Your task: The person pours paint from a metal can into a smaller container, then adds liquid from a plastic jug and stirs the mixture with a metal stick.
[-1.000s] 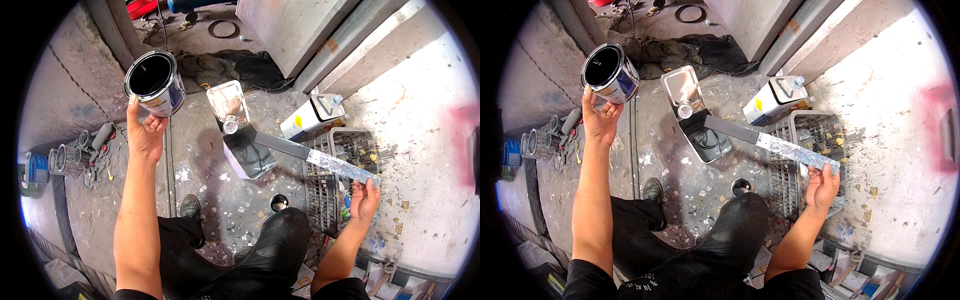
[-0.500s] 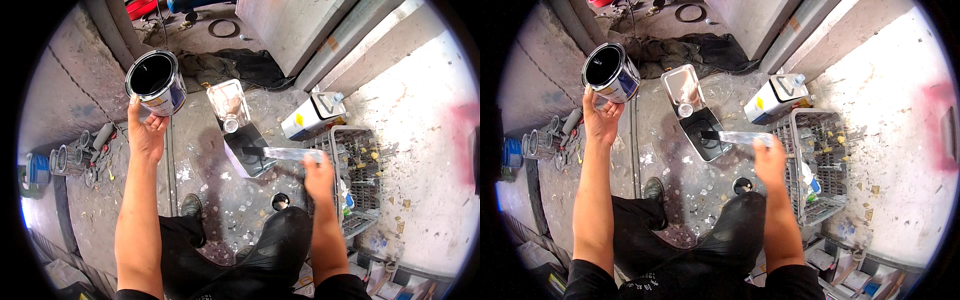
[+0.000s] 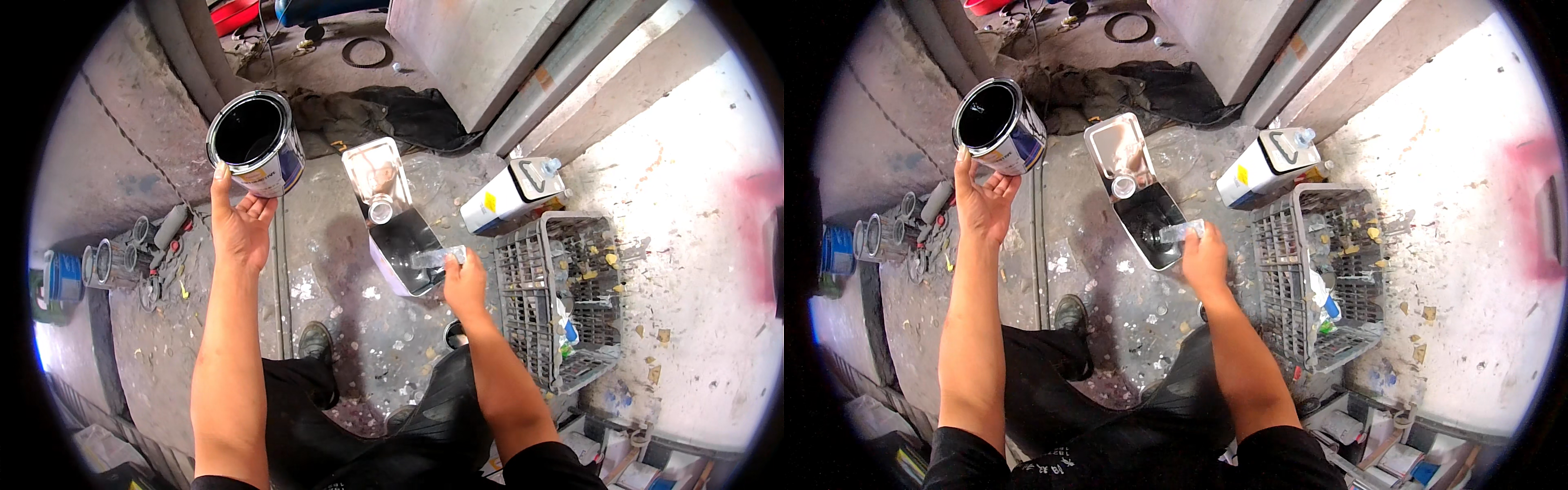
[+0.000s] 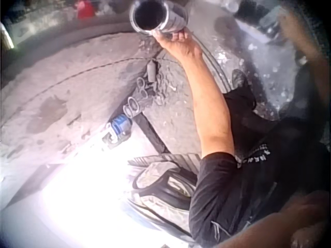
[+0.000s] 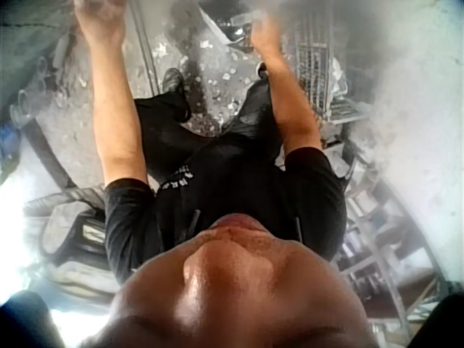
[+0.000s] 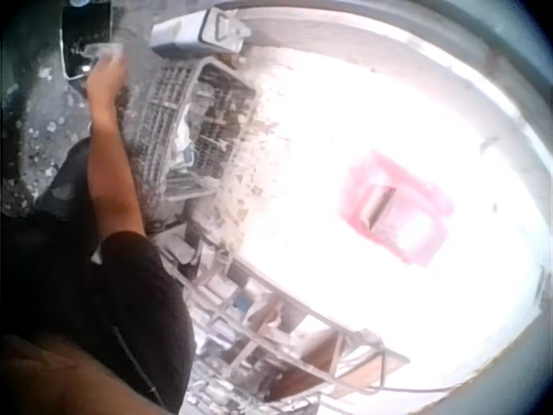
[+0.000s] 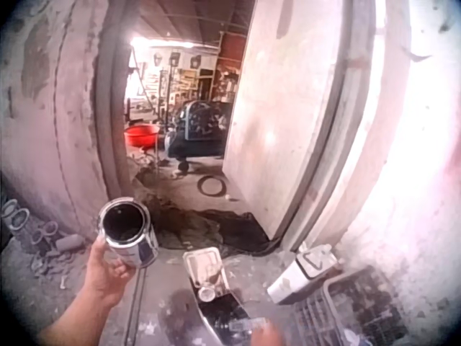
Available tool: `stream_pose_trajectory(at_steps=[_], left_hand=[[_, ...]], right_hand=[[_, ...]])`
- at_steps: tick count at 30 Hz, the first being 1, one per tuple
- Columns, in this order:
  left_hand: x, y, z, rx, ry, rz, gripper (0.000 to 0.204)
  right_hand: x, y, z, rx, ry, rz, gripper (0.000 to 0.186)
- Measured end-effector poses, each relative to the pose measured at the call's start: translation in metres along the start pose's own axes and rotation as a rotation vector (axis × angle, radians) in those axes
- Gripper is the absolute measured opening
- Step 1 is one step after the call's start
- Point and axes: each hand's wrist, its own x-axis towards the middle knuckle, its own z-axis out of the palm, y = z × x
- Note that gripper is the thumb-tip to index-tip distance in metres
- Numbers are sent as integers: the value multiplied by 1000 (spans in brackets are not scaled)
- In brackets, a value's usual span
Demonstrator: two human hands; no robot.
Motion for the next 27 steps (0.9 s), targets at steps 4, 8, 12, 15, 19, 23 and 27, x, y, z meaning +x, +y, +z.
stream_pose_trajectory(at_steps=[4,8,12,15,19,23,27], left_hand=[[3,0,-6,1,4,3,91],[3,-1,-5,-25,30,3,88],[2,-3,0,-27,29,-1,86],[2,-4,0,-12,37,2,86],[0,-6,4,-1,14,2,86],[1,-7,2,-1,16,8,87],[1,-7,3,4,15,15,87]], right_hand=[[-6,6,-20,451,83,382,24],[-14,11,-66,686,181,385,20],[-21,23,-108,914,289,339,16],[-25,24,-133,1004,366,364,16],[-30,38,-161,1118,414,307,16],[-33,38,-179,1197,417,326,14],[-34,43,-188,1232,426,353,14]])
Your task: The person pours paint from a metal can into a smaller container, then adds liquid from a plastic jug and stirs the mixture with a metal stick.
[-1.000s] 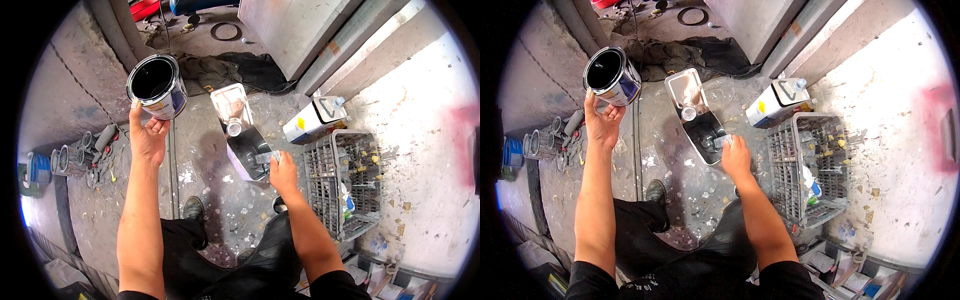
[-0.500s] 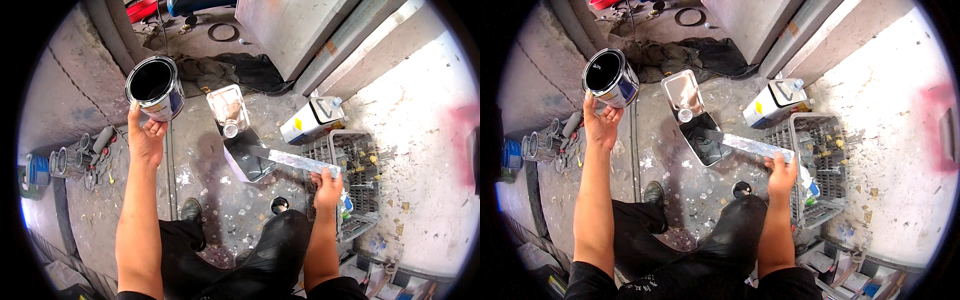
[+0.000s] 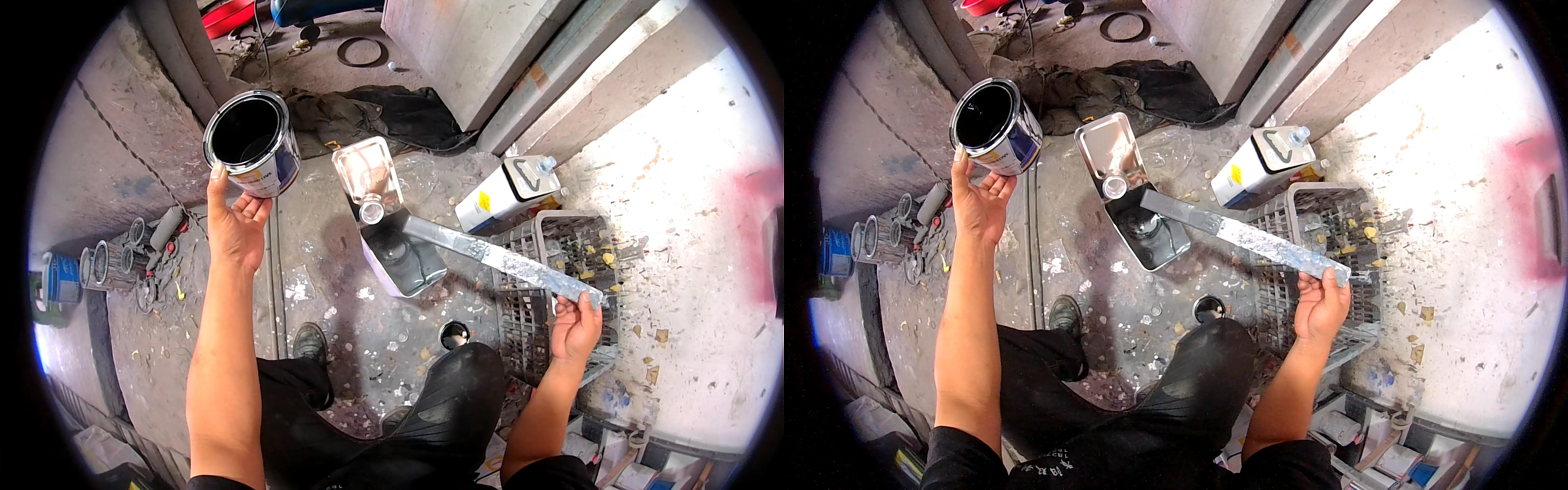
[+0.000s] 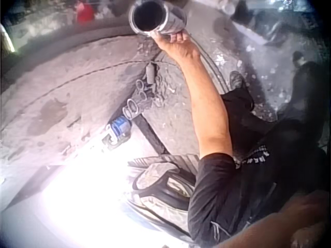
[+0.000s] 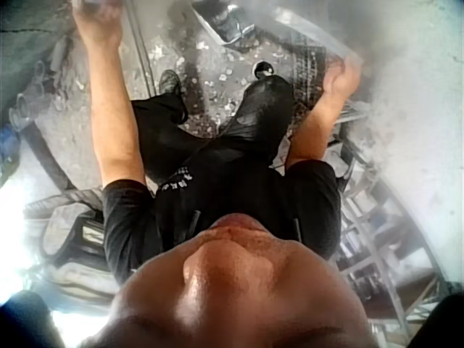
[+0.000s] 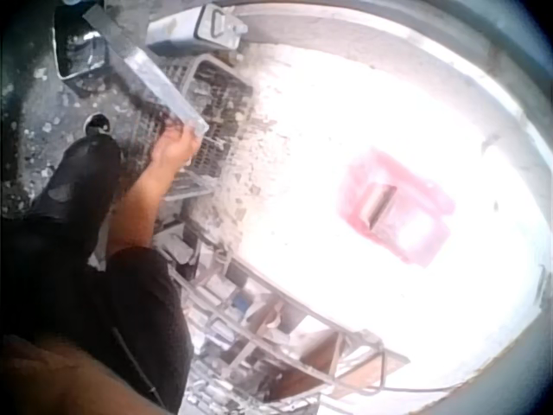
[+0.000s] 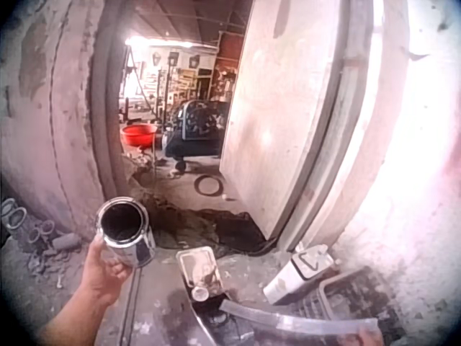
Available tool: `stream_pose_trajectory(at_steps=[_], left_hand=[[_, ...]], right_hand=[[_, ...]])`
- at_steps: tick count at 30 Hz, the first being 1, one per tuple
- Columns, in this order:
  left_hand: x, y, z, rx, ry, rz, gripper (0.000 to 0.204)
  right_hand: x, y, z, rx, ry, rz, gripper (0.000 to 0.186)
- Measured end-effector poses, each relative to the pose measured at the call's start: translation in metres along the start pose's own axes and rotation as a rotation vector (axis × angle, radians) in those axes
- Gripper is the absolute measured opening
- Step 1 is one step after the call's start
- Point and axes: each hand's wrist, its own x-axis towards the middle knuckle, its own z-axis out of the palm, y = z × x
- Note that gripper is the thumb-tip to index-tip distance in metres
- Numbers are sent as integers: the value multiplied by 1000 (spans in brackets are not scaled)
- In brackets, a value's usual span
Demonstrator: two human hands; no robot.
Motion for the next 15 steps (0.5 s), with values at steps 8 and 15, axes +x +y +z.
stream_pose_trajectory(at_steps=[8,15], left_hand=[[-2,0,3,15,-9,-5,89],[-1,1,1,9,-11,7,91]], right_hand=[[0,-4,2,16,-29,-1,13],[2,0,1,-2,-48,9,16]])
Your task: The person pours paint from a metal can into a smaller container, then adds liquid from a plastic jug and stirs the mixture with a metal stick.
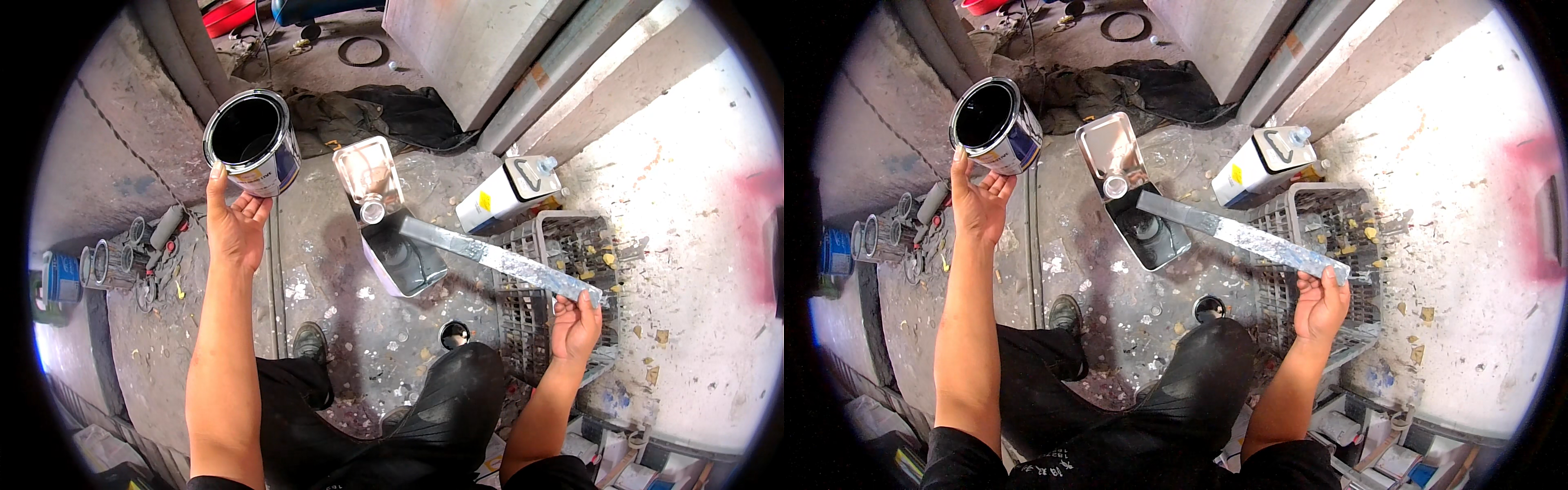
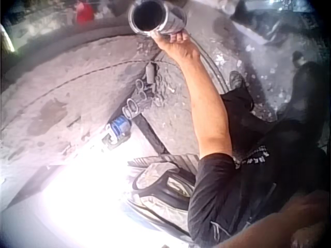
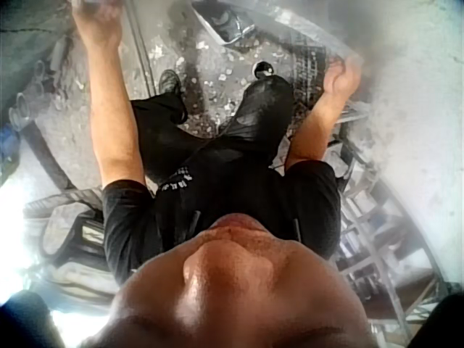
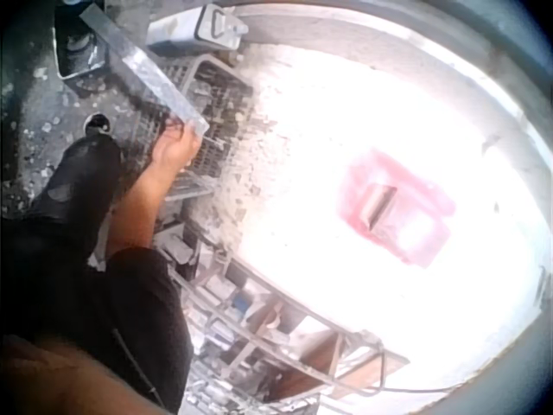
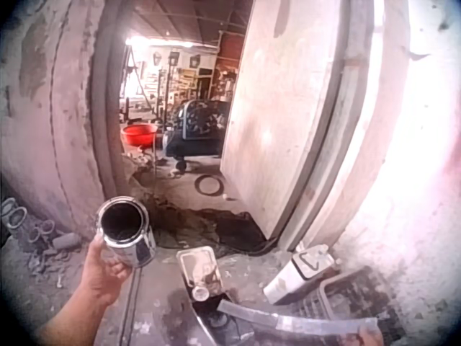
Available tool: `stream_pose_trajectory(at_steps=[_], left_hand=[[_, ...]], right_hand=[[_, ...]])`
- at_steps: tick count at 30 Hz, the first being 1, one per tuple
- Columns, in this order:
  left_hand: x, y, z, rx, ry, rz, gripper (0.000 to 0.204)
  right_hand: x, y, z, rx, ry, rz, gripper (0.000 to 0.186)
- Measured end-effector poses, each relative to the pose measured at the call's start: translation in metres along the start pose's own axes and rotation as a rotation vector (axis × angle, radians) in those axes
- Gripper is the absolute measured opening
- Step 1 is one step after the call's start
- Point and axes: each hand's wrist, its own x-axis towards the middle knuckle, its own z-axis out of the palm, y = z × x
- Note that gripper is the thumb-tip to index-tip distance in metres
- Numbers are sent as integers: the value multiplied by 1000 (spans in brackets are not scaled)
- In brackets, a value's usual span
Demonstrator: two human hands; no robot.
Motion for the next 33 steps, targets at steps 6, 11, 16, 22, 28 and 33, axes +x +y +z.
stream_pose_trajectory(at_steps=[6,11,16,22,28,33], left_hand=[[2,2,-5,56,-41,0,99],[1,2,-7,65,-35,-3,102],[0,3,-1,60,-105,-5,104],[0,1,4,44,-215,-24,95],[1,7,8,-6,-344,-69,70],[-20,-10,38,-120,-530,-153,69]], right_hand=[[0,6,3,-16,-20,13,16],[-4,39,36,-247,-41,57,19],[-2,100,78,-648,-345,67,23],[-2,143,86,-598,-394,268,35],[-29,106,62,-617,-321,296,42],[-93,47,21,-1000,-416,321,39]])
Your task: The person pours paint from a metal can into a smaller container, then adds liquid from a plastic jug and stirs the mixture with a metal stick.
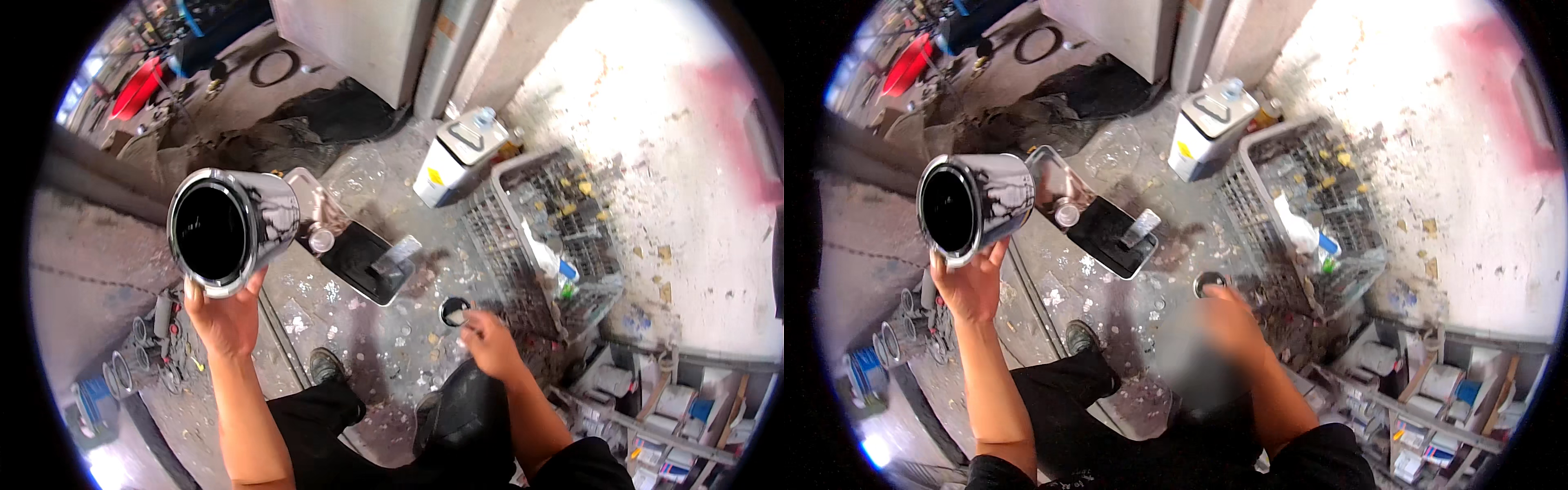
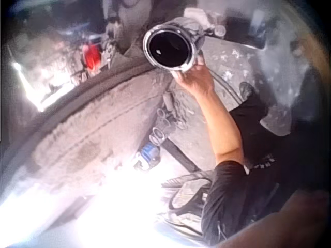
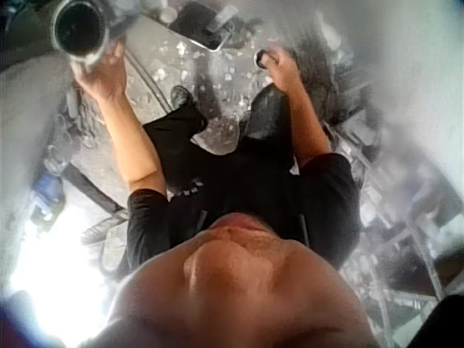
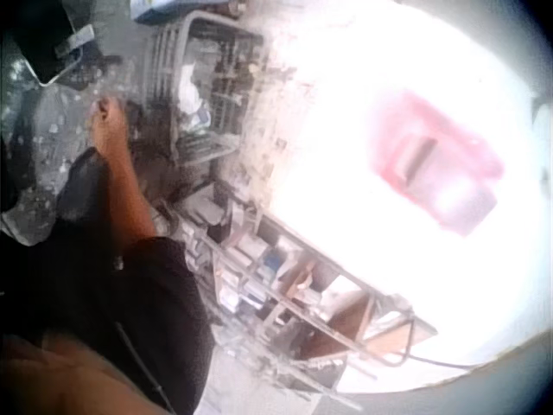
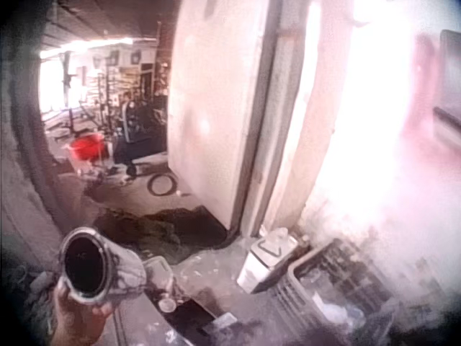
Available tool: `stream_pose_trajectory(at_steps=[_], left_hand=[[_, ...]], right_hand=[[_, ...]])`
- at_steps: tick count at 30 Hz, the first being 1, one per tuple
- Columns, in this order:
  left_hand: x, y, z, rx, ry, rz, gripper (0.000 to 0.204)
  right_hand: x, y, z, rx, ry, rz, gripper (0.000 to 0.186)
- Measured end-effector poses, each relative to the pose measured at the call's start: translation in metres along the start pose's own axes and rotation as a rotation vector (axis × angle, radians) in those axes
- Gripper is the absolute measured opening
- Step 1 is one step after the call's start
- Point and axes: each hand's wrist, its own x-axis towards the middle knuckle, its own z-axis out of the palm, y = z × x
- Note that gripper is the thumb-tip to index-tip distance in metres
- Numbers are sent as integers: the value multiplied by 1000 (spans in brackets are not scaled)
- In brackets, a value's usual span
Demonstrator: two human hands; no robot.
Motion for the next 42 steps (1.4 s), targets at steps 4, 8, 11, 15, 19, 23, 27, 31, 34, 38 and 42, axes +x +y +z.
stream_pose_trajectory(at_steps=[4,8,11,15,19,23,27,31,34,38,42], left_hand=[[-22,-17,23,50,-175,-116,74],[-63,-48,55,83,-215,-405,86],[-101,-88,66,193,-180,-638,89],[-139,-165,92,227,-210,-871,88],[-174,-243,101,458,-261,-1037,87],[-208,-317,84,806,-380,-1074,88],[-233,-380,82,913,-505,-1168,94],[-254,-430,78,909,-573,-1285,100],[-261,-457,59,1007,-827,-1212,104],[-260,-477,50,1119,-1074,-1286,108],[-245,-478,68,1272,-1191,-1408,109]], right_hand=[[-96,29,-1,-523,-201,-16,39],[-170,9,-3,-585,-122,123,35],[-213,-2,-3,-495,-168,284,34],[-273,-3,16,-319,-132,450,28],[-320,-13,29,-192,-36,523,23],[-367,0,67,-76,72,545,24],[-386,6,86,-10,132,564,22],[-384,12,83,-7,123,598,22],[-389,18,76,-3,118,619,22],[-388,26,65,-11,157,630,21],[-387,30,59,1,160,649,20]])
